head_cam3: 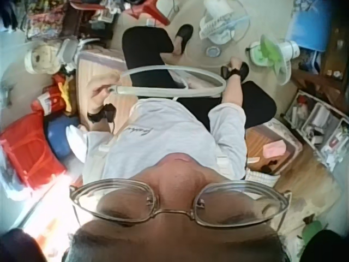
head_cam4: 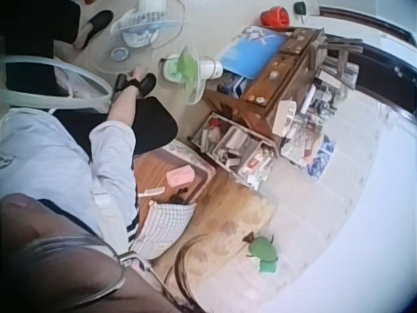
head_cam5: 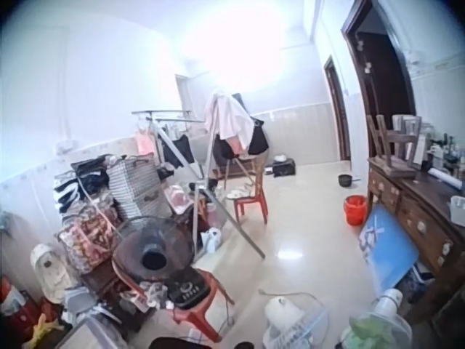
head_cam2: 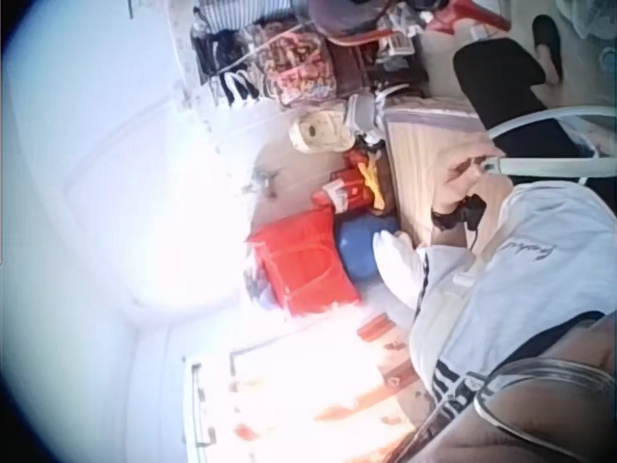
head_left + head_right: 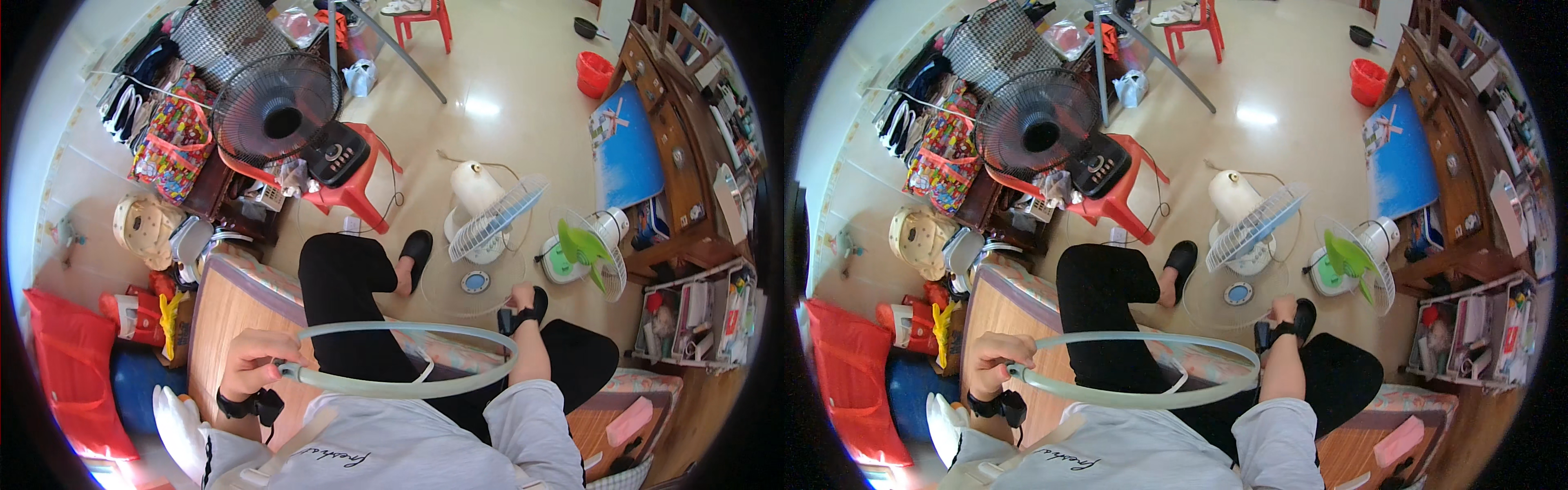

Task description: Replacing or repairing the fan grille and small components.

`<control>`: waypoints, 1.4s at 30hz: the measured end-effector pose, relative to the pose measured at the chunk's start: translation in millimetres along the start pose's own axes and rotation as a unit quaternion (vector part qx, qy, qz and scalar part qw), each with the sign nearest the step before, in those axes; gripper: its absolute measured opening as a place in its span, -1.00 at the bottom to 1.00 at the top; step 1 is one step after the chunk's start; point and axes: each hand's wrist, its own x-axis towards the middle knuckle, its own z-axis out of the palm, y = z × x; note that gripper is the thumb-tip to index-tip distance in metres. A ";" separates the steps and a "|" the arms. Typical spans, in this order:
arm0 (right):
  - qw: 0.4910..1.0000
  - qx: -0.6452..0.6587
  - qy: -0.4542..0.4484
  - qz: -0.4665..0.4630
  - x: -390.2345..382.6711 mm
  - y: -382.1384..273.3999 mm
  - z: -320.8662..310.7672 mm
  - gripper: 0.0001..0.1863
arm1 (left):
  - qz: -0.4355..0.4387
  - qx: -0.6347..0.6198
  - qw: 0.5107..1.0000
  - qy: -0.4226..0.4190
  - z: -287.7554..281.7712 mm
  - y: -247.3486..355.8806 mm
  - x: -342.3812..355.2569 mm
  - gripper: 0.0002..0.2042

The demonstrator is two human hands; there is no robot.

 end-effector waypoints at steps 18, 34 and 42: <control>0.963 0.173 0.009 0.205 -232.1 -118.1 -223.8 -0.66 | 0.134 0.130 0.982 -0.019 33.1 -72.8 92.9 -0.80; 0.970 0.172 -0.169 0.005 -297.2 -161.0 -206.9 -0.63 | 0.033 -0.021 0.998 -0.041 63.1 -115.7 136.3 -0.78; 0.934 0.188 -0.281 -0.116 -299.0 -179.3 -197.1 -0.53 | 0.035 -0.008 0.998 -0.048 61.2 -97.4 155.7 -0.78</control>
